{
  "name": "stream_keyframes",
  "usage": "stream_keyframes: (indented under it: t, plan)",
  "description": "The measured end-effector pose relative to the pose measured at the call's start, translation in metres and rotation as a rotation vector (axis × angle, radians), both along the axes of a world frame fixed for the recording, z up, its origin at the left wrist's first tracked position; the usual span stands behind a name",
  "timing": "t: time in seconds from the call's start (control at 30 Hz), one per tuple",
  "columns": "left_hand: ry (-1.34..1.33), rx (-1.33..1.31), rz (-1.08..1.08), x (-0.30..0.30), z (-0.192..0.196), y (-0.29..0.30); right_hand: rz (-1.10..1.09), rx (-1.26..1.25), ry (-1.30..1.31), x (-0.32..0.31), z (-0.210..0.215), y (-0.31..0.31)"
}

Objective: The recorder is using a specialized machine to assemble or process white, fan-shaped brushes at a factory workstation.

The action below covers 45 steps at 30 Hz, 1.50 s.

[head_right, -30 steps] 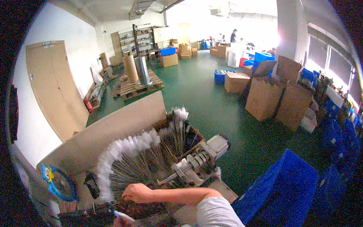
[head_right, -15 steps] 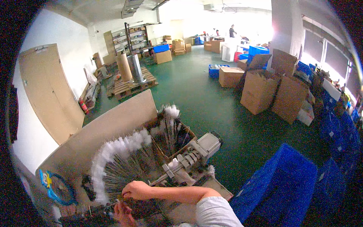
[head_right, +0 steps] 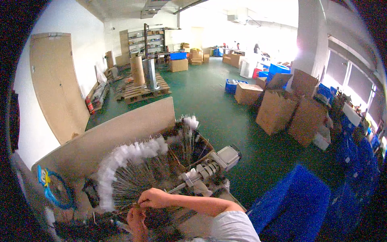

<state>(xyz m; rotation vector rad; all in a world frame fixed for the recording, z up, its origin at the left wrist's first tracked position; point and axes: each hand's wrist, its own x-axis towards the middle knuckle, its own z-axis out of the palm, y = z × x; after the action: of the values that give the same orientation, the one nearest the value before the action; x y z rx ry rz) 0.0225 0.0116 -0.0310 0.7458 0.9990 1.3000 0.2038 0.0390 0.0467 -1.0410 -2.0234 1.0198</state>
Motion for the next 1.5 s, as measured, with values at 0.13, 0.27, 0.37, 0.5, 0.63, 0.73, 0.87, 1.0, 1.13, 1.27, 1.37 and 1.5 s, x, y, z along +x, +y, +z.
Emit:
stream_keyframes:
  t: [0.13,0.27,0.37,0.5,0.63,0.73,0.87,1.0,1.13,1.27,1.37,1.5]
  plan:
    - [0.077,-0.062,0.234,-0.02,0.035,-0.016,-0.008,0.431,-0.318,-0.024,0.008,0.008]
    - [-0.113,-0.113,0.155,-0.034,0.039,-0.011,-0.097,0.624,-0.249,-0.057,0.012,0.024]
    - [-0.112,-0.154,0.248,-0.028,0.051,-0.008,-0.099,0.509,-0.417,-0.08,-0.006,0.039]
    - [-0.201,-0.207,0.213,-0.038,0.039,-0.012,0.018,0.505,-0.313,-0.092,-0.007,0.033]
    - [-0.236,-0.214,0.248,-0.038,0.04,-0.016,-0.021,0.321,-0.197,-0.087,0.002,0.026]
    - [-0.216,-0.194,0.226,-0.039,0.034,-0.018,-0.028,0.25,-0.164,-0.084,0.002,0.024]
    - [-0.16,-0.151,0.252,-0.039,0.032,-0.019,-0.016,0.016,-0.155,-0.082,0.003,0.03]
    - [-0.119,-0.184,0.159,-0.035,0.048,-0.015,-0.015,-0.12,-0.156,-0.082,0.006,0.032]
    - [-0.326,-0.233,0.21,-0.036,0.053,-0.015,-0.098,0.167,-0.231,-0.09,0.006,0.017]
    - [-0.414,-0.208,0.251,-0.033,0.037,-0.014,-0.197,0.434,-0.297,-0.105,0.007,0.002]
    - [-0.563,-0.197,0.281,-0.035,0.027,-0.015,-0.221,0.514,-0.35,-0.11,0.002,0.0]
    - [-0.501,-0.182,0.266,-0.027,0.042,-0.014,-0.233,0.644,-0.324,-0.099,0.002,0.002]
